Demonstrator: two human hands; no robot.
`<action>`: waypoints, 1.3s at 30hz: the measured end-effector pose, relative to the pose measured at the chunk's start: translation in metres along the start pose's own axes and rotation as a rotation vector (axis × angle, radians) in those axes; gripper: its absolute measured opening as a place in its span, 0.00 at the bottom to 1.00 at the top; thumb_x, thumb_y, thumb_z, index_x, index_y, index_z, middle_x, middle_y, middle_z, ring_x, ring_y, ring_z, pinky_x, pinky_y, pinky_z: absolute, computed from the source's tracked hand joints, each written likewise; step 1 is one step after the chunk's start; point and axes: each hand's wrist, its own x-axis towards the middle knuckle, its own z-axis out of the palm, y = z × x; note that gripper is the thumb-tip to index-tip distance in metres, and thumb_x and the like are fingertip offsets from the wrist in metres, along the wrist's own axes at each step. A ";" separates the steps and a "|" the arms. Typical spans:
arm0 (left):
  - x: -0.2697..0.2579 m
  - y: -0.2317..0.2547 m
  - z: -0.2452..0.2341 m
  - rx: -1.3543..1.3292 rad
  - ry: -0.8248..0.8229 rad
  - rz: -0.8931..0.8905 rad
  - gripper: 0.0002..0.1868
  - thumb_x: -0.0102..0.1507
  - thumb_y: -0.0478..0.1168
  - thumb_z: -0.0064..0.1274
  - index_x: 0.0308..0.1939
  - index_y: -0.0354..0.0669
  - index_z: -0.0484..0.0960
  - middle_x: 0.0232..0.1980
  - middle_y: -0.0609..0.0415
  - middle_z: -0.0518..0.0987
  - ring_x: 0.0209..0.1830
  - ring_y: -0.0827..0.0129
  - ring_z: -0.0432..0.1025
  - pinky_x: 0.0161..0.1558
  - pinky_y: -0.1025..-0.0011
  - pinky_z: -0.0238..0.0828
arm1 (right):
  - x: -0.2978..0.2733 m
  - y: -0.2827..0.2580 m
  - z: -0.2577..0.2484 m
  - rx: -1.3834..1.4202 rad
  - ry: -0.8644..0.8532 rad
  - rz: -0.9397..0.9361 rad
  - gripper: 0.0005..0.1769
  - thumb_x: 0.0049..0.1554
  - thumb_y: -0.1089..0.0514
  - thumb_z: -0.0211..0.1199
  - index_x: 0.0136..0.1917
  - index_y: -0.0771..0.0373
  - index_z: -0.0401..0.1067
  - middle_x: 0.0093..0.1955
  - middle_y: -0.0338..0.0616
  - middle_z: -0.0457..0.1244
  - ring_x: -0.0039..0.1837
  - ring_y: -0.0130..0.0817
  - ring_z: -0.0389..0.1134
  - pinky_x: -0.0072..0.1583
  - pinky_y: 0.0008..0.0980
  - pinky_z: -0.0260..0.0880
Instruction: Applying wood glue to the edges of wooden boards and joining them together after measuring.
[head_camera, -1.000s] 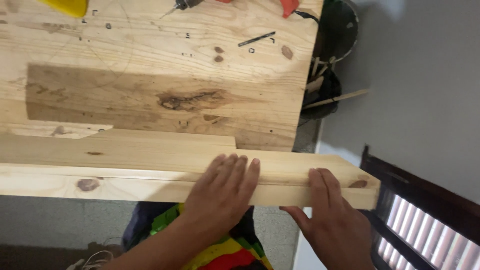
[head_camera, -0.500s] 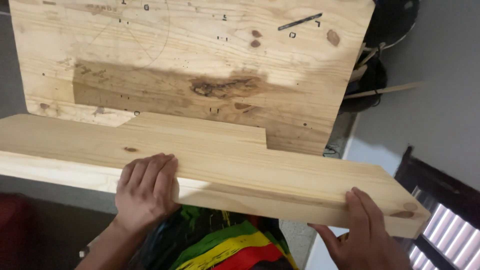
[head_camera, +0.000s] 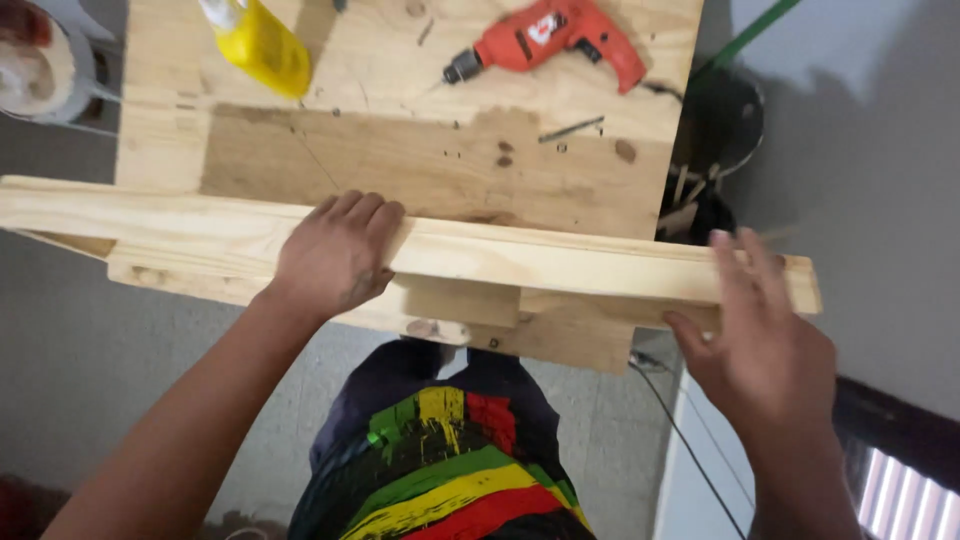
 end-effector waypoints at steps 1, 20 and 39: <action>0.008 -0.006 0.000 0.013 0.018 -0.004 0.39 0.42 0.50 0.71 0.53 0.41 0.74 0.49 0.47 0.79 0.49 0.49 0.73 0.47 0.55 0.72 | -0.007 0.013 0.008 0.002 0.021 -0.008 0.49 0.52 0.39 0.64 0.82 0.49 0.53 0.86 0.37 0.45 0.72 0.44 0.62 0.57 0.58 0.71; -0.007 0.002 0.005 -0.104 0.084 0.031 0.30 0.46 0.47 0.56 0.51 0.40 0.75 0.45 0.46 0.79 0.42 0.49 0.72 0.42 0.56 0.68 | 0.001 0.081 0.112 0.809 0.070 0.435 0.38 0.54 0.49 0.69 0.75 0.60 0.64 0.66 0.54 0.66 0.55 0.55 0.69 0.54 0.52 0.67; -0.073 0.049 0.017 0.047 0.411 -0.009 0.17 0.51 0.42 0.50 0.43 0.46 0.82 0.37 0.52 0.76 0.39 0.56 0.76 0.49 0.63 0.74 | -0.036 0.040 0.109 0.799 0.306 0.093 0.31 0.72 0.43 0.37 0.63 0.70 0.71 0.62 0.59 0.65 0.63 0.48 0.66 0.64 0.40 0.66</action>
